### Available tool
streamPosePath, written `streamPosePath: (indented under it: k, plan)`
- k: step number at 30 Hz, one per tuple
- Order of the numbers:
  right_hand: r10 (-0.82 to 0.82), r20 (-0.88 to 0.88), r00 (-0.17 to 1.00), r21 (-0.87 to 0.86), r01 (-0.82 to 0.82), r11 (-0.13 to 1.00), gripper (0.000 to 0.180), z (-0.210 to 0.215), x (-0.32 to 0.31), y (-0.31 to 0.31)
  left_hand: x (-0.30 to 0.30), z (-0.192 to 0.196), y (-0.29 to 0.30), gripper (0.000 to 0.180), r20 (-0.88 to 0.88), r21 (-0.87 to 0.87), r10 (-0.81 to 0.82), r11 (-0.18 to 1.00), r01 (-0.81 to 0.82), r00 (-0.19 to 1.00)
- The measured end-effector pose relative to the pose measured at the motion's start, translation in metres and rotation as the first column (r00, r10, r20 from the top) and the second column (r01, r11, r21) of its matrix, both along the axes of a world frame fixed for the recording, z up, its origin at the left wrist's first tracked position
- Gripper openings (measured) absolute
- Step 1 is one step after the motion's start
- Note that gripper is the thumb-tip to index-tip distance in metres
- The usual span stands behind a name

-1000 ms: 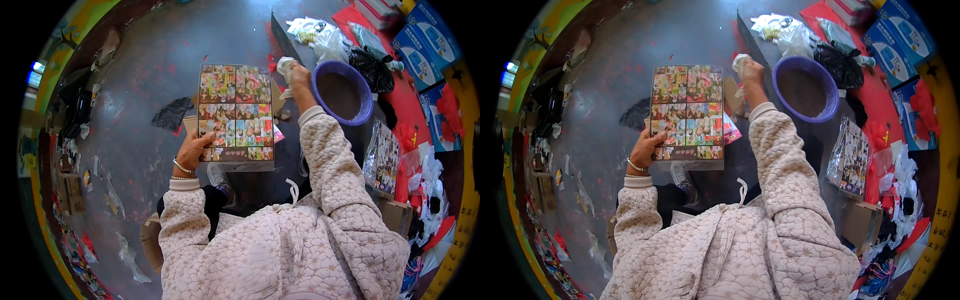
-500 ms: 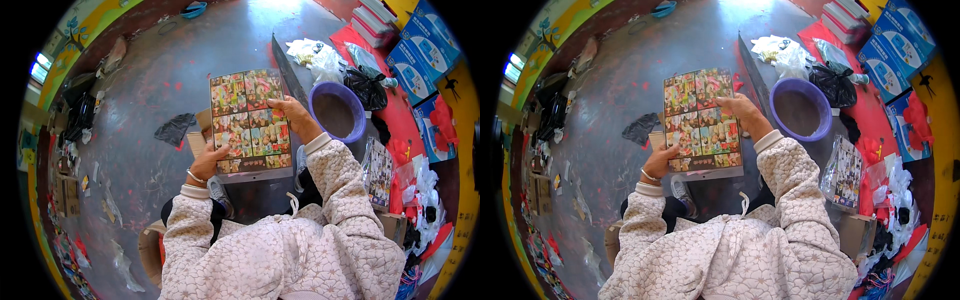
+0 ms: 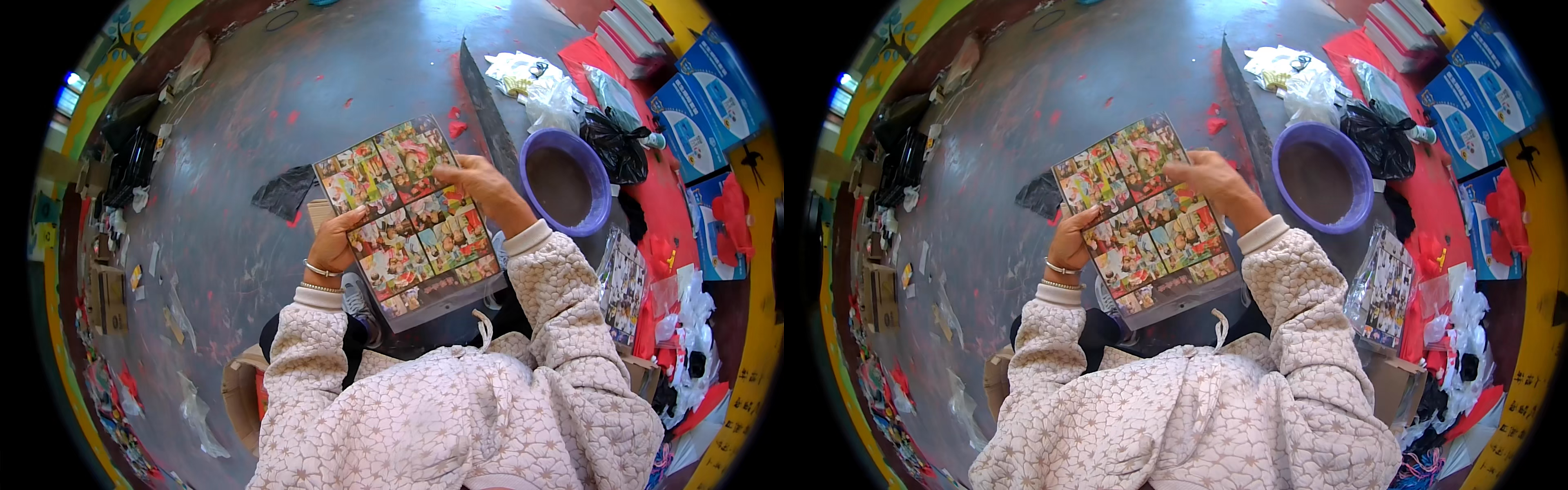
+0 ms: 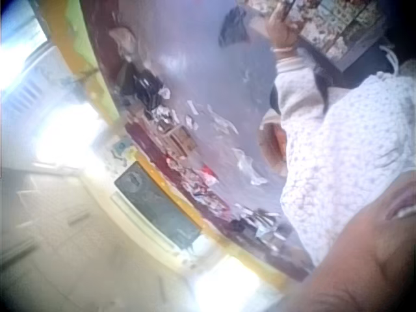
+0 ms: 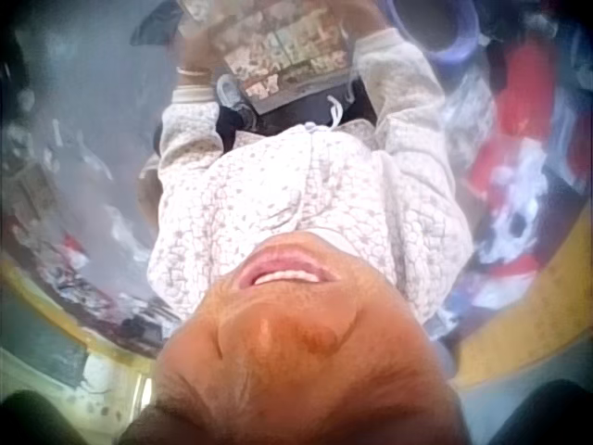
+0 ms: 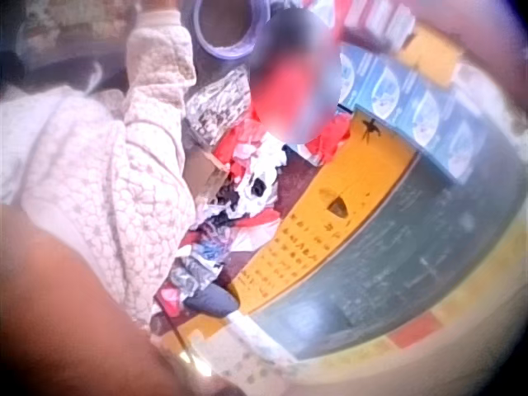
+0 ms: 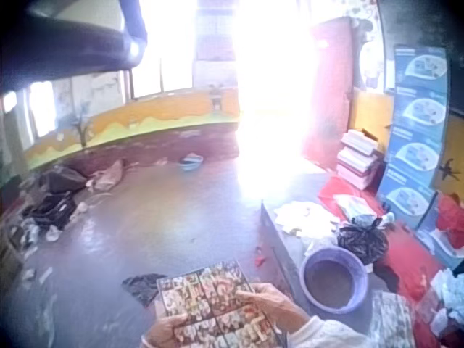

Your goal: The person sits on the floor and wipes the covers of several photo albums with a white cloth. They handle each album one at a time, wiping both the front and back covers before placing them aside.

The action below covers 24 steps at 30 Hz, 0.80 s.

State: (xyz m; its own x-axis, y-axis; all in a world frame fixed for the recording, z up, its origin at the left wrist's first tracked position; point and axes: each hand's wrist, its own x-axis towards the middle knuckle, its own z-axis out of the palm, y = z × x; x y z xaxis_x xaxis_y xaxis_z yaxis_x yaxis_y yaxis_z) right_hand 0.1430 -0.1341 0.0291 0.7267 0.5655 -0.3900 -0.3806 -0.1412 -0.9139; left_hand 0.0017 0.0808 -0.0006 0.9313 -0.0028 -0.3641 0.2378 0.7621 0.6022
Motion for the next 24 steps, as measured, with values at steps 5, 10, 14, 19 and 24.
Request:
streamPosePath:
  k: [5,10,14,19,24]
  plan:
    - [-0.539,-0.034,0.842,0.221,0.532,0.817,0.019,0.005,0.039,-0.027,-0.001,0.002,0.0,0.036,0.084,-0.148,0.021,0.989,-0.008,0.996]
    - [-0.396,0.806,0.439,0.319,0.242,0.917,0.016,0.027,-0.014,0.018,0.002,0.016,-0.015,0.04,0.107,-0.259,0.034,0.966,-0.005,0.994]
    - [0.094,0.992,0.085,-0.091,-0.042,0.995,0.028,0.009,-0.075,0.058,0.0,-0.011,-0.02,0.043,0.21,-0.272,0.067,0.962,-0.008,0.975]
    - [0.029,0.998,-0.052,-0.011,0.324,0.946,0.02,0.004,-0.03,0.049,-0.013,0.008,-0.014,0.035,0.115,-0.088,0.011,0.996,0.0,0.993]
    - [-0.256,-0.381,0.889,0.216,0.355,0.91,0.034,-0.077,0.038,0.015,-0.014,-0.011,0.009,0.026,0.481,-0.079,-0.017,0.995,0.062,0.877]
